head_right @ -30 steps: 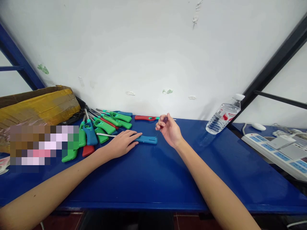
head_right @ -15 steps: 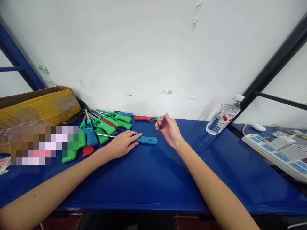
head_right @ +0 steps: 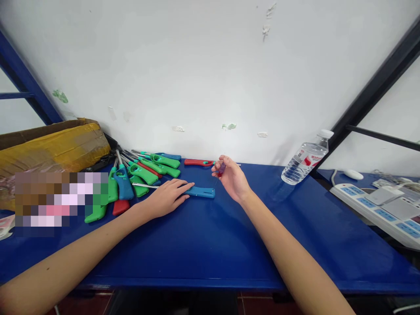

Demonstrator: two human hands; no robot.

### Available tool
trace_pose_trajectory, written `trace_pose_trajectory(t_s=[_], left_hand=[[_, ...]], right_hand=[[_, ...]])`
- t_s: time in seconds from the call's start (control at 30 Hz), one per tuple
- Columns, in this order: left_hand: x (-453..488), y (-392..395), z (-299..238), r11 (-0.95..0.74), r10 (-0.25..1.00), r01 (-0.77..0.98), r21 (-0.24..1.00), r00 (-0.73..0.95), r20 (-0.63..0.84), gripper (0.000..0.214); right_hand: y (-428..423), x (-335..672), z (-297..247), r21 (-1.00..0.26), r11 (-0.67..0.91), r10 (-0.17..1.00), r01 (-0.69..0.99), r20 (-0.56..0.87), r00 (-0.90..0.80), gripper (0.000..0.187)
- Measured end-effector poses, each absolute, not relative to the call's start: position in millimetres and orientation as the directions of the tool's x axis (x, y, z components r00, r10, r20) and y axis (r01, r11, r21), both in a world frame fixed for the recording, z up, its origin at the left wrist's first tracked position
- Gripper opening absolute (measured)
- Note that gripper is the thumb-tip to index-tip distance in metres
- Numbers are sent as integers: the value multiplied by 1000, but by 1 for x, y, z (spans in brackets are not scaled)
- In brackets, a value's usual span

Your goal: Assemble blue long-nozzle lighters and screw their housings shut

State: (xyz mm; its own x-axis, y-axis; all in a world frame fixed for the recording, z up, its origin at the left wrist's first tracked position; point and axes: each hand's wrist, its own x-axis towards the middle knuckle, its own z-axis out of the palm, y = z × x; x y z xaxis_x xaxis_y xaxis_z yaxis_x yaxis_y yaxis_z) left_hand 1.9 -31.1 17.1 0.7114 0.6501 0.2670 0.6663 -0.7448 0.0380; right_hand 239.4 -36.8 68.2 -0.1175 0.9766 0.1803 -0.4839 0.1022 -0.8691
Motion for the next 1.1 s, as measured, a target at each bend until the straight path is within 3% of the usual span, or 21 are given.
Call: trace_pose_trajectory(t_s=[0.3, 0.57, 0.9, 1.1], left_hand=[[3, -32, 18, -740, 657, 671, 44, 708, 259, 42], [3, -32, 18, -736, 664, 676, 44, 708, 242, 42], [3, -32, 19, -735, 665, 677, 43, 706, 244, 43], [3, -31, 18, -735, 665, 676, 44, 708, 239, 43]], right_hand=[[-33, 239, 65, -897, 109, 972, -428, 186, -143, 41], [-35, 239, 67, -862, 102, 981, -496, 170, -93, 19], [-33, 238, 63, -863, 77, 974, -500, 171, -145, 43], [-35, 239, 65, -828, 93, 978, -553, 181, -106, 26]])
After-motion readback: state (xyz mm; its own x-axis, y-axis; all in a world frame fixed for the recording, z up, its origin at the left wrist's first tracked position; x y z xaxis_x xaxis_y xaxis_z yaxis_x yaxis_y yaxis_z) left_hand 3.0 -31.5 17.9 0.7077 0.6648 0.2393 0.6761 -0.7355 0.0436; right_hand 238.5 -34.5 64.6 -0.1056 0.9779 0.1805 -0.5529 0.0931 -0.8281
